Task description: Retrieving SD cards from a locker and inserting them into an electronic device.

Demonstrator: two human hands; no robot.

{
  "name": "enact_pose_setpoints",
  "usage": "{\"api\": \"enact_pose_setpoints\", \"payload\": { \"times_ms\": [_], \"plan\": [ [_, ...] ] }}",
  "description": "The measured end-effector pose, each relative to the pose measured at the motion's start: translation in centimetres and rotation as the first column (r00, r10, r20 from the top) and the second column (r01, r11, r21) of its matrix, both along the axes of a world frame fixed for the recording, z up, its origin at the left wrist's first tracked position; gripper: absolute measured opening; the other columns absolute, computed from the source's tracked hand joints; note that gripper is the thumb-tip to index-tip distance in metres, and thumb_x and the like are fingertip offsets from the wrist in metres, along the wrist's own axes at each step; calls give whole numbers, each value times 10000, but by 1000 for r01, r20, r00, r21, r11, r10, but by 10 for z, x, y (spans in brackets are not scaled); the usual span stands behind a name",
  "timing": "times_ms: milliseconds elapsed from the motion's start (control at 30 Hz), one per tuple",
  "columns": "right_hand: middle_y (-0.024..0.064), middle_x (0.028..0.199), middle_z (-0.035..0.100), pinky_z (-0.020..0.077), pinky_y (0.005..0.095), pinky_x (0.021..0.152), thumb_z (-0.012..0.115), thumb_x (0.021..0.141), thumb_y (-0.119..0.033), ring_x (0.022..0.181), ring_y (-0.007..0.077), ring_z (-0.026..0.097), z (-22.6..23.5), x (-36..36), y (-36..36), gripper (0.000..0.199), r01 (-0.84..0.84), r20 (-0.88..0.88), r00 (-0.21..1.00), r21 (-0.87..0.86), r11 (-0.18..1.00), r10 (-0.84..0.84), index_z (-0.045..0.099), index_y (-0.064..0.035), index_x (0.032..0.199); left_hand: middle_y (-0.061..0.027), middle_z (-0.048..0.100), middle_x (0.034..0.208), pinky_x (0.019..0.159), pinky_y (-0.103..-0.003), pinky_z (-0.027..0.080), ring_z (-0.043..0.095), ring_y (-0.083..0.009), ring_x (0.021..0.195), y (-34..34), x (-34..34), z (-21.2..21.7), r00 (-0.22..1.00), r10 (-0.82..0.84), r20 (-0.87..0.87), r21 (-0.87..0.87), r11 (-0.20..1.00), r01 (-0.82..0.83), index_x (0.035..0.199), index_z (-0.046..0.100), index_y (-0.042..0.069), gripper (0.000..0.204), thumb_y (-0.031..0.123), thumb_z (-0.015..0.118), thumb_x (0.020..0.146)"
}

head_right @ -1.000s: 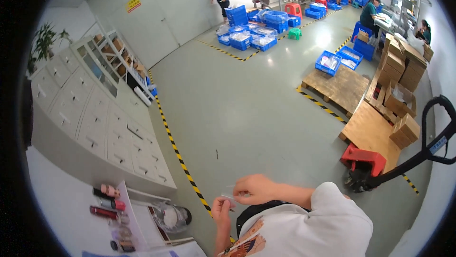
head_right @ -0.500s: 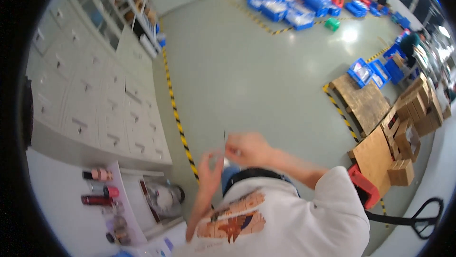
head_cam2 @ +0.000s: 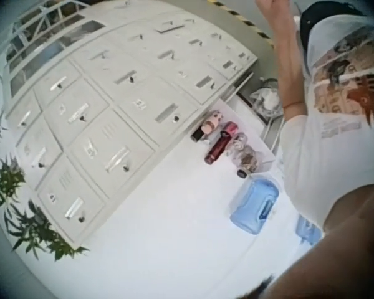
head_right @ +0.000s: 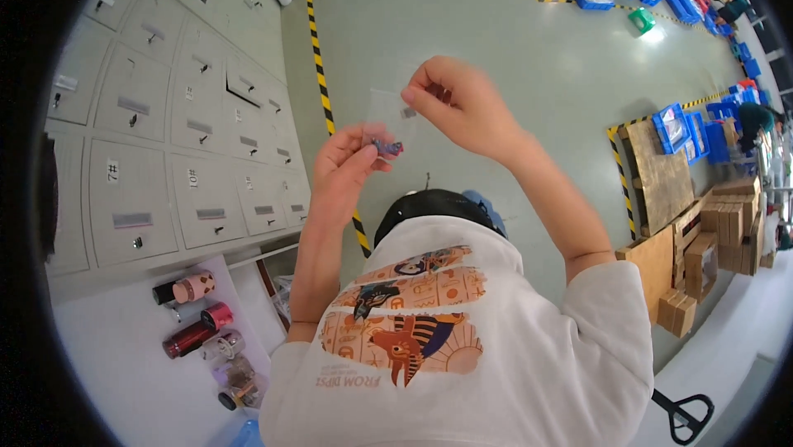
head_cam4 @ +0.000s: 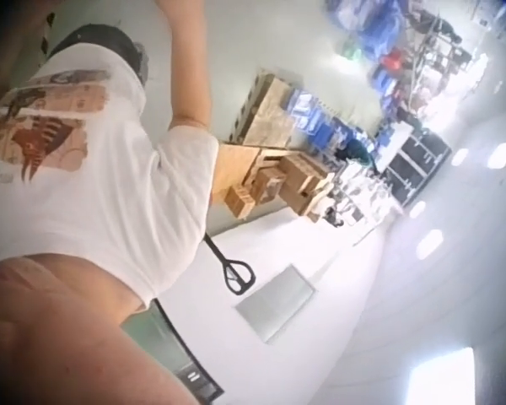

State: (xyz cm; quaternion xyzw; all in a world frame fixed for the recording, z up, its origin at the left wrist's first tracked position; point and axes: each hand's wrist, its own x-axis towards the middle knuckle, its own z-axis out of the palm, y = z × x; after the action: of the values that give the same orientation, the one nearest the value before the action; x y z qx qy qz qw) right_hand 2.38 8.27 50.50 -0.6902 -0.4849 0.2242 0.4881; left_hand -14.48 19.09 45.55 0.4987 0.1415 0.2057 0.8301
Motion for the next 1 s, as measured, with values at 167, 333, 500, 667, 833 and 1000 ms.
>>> {"api": "enact_pose_setpoints", "payload": {
  "times_ms": [167,333,500,667,833,1000],
  "plan": [
    [34,698,536,415,248,553,607,819,-147,605,100,481,-6,12,73,143,-72,13,997,13,997,72,567,-10,815,-126,618,989,713,-277,503,613,-173,859,53,0,-9,989,119,-82,1,993,-120,1102,550,-16,256,11,520,849],
    [47,712,545,426,261,561,604,808,-117,618,131,507,-7,32,149,102,-225,80,973,104,969,217,573,-19,804,-120,618,985,712,-280,506,616,-178,851,104,15,-14,959,272,-82,40,962,-270,1099,552,-18,256,-8,517,845],
    [53,702,542,428,275,552,606,783,-83,619,167,527,-6,59,221,57,-369,184,922,155,917,340,575,-35,781,-112,602,1002,795,-270,481,596,-154,890,161,38,-16,936,350,-50,98,934,-344,1091,544,-28,269,-30,537,823],
    [67,711,540,408,299,527,602,738,-23,614,220,518,-9,88,296,53,-574,366,788,145,806,495,549,-28,744,-87,605,987,838,-275,440,581,-159,918,214,75,-16,838,545,-16,372,781,-501,1109,523,-13,278,10,546,834],
    [79,684,541,409,330,500,610,721,-34,592,261,532,-26,102,357,81,-719,389,676,163,676,625,533,-57,734,-67,607,953,814,-276,442,573,-143,884,261,94,-33,804,594,-31,636,632,-443,1083,529,6,231,63,550,860],
    [54,650,568,420,337,509,617,726,-35,557,255,554,-43,102,403,171,-747,368,642,101,657,673,528,-71,868,-48,602,935,756,-271,464,573,-119,822,284,92,-46,771,622,-138,266,773,-576,1047,534,11,174,76,534,885]
  ]
}}
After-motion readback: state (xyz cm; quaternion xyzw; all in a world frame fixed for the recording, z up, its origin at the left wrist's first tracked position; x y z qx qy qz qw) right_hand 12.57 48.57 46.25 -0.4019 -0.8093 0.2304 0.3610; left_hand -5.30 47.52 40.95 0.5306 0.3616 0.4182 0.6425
